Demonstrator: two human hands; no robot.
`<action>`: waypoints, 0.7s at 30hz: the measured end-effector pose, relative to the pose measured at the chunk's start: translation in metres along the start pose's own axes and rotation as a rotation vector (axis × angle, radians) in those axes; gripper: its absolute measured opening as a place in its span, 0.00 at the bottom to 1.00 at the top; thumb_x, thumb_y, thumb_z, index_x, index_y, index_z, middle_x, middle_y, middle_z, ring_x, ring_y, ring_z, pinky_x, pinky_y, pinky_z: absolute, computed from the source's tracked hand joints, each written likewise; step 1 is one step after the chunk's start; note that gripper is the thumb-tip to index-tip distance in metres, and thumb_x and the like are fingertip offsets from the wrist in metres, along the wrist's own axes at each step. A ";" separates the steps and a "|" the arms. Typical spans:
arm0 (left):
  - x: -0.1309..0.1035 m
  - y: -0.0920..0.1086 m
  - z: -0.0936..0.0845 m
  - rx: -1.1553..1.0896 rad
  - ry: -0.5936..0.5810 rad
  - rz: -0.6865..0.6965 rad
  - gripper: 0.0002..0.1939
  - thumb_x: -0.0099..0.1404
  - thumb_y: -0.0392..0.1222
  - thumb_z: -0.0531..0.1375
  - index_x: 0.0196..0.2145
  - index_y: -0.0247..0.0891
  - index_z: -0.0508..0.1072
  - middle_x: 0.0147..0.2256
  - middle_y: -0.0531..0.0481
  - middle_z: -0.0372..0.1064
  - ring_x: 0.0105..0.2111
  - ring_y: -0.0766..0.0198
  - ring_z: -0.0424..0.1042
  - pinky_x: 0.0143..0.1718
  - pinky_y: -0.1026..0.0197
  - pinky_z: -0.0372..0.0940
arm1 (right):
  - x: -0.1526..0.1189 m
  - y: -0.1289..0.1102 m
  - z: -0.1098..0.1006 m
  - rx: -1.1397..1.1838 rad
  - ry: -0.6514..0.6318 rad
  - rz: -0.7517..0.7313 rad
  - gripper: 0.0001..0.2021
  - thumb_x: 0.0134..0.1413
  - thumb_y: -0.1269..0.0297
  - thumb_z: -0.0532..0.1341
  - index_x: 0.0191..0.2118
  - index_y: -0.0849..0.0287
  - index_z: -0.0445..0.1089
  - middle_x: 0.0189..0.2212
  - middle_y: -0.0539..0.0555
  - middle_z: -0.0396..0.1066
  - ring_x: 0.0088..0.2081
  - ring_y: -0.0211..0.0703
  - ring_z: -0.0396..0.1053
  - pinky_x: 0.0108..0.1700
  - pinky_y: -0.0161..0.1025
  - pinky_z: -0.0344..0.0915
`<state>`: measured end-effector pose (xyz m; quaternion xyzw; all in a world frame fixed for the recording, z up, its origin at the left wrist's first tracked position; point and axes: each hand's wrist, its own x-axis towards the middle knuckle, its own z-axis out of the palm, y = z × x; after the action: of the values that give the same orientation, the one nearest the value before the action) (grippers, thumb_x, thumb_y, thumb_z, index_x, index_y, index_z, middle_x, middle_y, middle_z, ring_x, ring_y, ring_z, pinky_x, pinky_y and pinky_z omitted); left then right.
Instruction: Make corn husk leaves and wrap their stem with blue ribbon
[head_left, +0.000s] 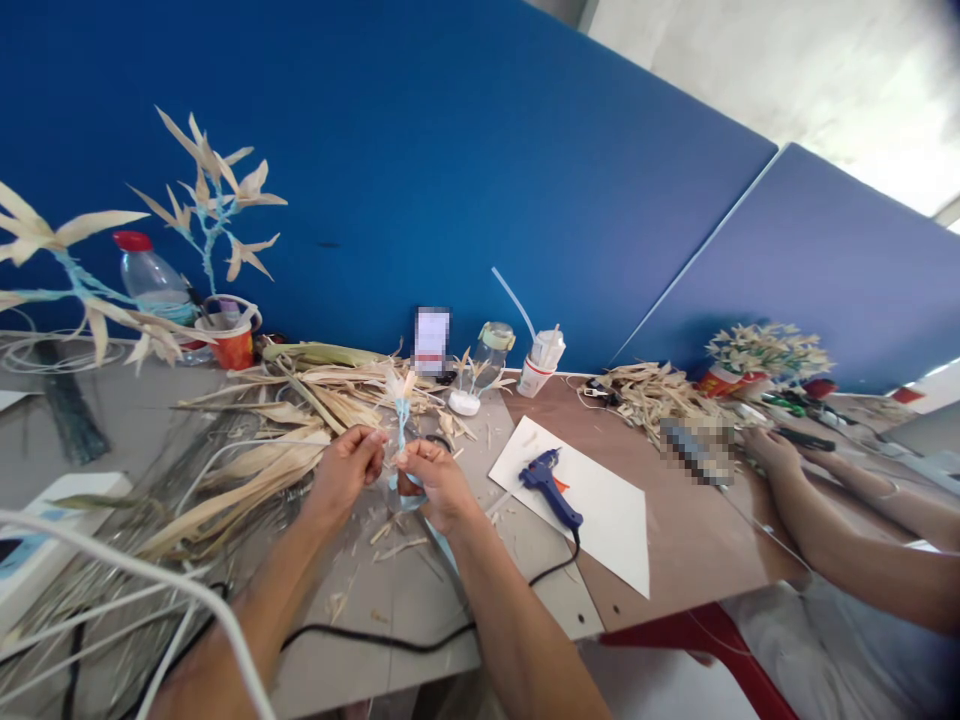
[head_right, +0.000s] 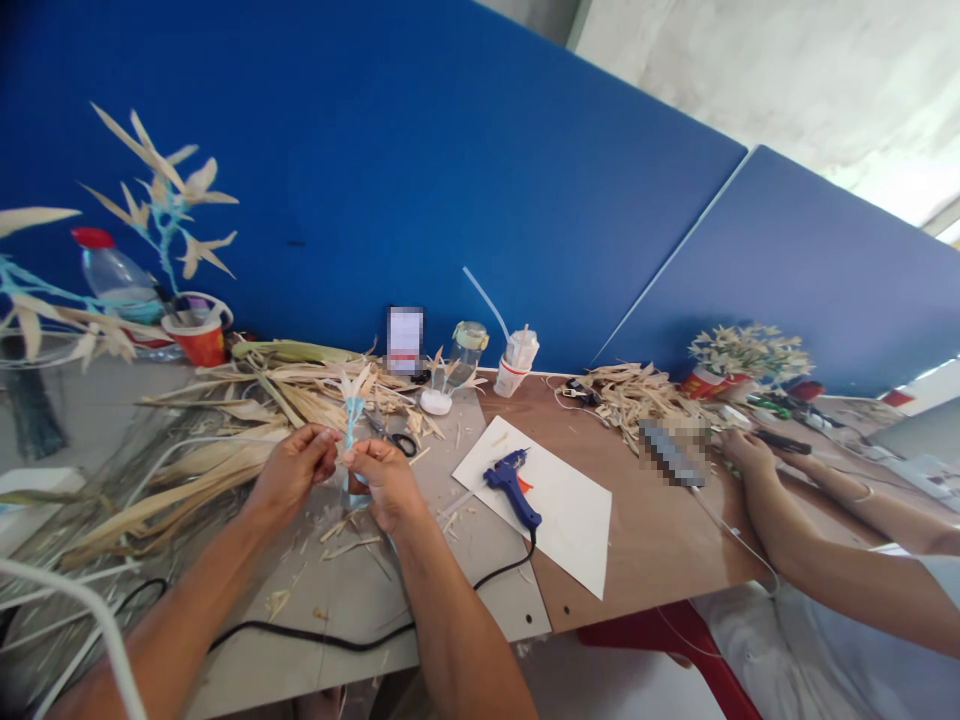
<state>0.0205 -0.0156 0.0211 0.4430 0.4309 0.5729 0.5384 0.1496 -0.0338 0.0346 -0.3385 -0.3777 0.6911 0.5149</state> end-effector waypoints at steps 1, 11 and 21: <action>0.000 0.000 0.000 -0.003 0.004 0.003 0.09 0.54 0.46 0.63 0.26 0.37 0.72 0.14 0.58 0.57 0.14 0.71 0.54 0.16 0.67 0.48 | 0.000 0.000 0.000 0.001 0.000 0.000 0.13 0.33 0.60 0.67 0.19 0.59 0.62 0.09 0.41 0.55 0.14 0.28 0.45 0.20 0.32 0.38; 0.000 0.002 -0.002 -0.003 0.000 -0.063 0.14 0.55 0.48 0.62 0.19 0.37 0.69 0.13 0.57 0.55 0.15 0.72 0.52 0.16 0.67 0.48 | -0.002 0.000 0.001 0.022 -0.031 -0.008 0.12 0.35 0.62 0.67 0.19 0.59 0.63 0.09 0.42 0.56 0.14 0.28 0.47 0.20 0.32 0.39; -0.002 0.010 0.002 -0.373 -0.084 -0.168 0.14 0.52 0.39 0.66 0.38 0.36 0.76 0.34 0.46 0.75 0.33 0.62 0.73 0.36 0.62 0.67 | -0.001 0.004 0.002 0.010 -0.064 0.034 0.13 0.33 0.60 0.68 0.19 0.59 0.64 0.11 0.42 0.56 0.14 0.27 0.47 0.19 0.31 0.40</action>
<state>0.0199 -0.0179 0.0316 0.3218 0.3299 0.5767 0.6745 0.1466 -0.0359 0.0317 -0.3201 -0.3848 0.7120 0.4925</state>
